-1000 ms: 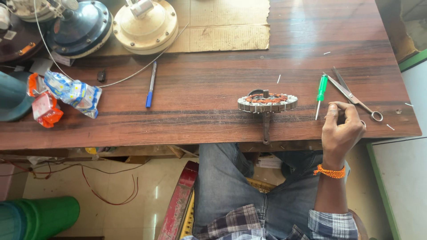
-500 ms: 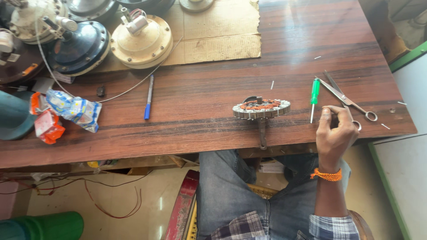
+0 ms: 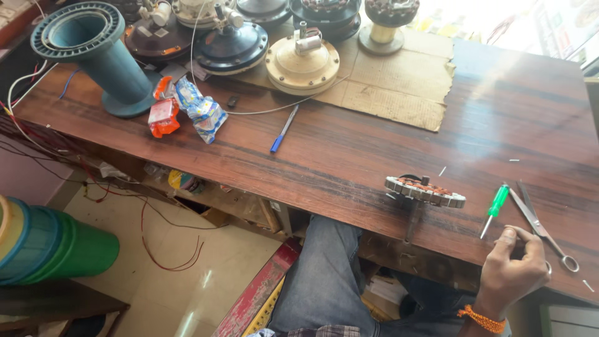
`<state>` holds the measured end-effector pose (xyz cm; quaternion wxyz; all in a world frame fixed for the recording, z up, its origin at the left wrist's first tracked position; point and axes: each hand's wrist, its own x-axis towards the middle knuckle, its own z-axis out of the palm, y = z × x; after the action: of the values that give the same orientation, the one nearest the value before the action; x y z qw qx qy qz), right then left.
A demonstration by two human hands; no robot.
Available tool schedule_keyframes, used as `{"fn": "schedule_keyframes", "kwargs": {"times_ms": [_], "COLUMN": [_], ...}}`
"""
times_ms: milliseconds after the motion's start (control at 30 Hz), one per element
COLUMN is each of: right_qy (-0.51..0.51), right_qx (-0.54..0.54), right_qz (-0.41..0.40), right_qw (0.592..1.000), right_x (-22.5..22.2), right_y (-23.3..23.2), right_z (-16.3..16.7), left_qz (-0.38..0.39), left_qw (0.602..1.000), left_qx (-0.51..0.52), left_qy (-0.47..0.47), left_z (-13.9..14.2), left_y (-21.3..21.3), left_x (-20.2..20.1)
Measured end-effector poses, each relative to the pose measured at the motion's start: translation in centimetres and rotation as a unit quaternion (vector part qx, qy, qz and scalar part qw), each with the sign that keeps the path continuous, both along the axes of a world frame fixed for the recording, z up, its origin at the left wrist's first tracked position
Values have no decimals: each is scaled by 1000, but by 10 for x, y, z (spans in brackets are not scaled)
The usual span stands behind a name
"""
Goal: The person uses a green screwdriver to adjust a small circular electrical component with copper windings on a wooden workbench. They repeatedly pick up and place down small metal pins, inserting them into the component while occasionally rotating it. The person continues this process throughout the clip.
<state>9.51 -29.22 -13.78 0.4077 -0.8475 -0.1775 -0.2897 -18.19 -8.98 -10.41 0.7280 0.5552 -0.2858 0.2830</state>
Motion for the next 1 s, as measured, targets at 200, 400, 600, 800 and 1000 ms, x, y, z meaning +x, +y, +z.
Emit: {"fn": "schedule_keyframes", "kwargs": {"times_ms": [200,400,600,800,1000], "right_qy": [127,285,306,467,396], "right_qx": [339,220,162,178,194], "right_qz": [158,280,400,298,336], "right_qw": [919,890,849,814,832], "right_x": [-39,-98,-105,-117,-107], "right_y": [-20,-27,4,38,39], "right_z": [-5,-32,-47,-97,-130], "left_qz": [-9,-31,-43,-25,43], "left_qw": [1000,999,998,998,998], "left_qx": [-7,-12,-16,-12,7], "left_qy": [-19,-24,-36,-50,-46], "left_z": [5,14,24,30,43], "left_y": [-5,-4,-4,6,25], "left_x": [32,56,67,45,7]}}
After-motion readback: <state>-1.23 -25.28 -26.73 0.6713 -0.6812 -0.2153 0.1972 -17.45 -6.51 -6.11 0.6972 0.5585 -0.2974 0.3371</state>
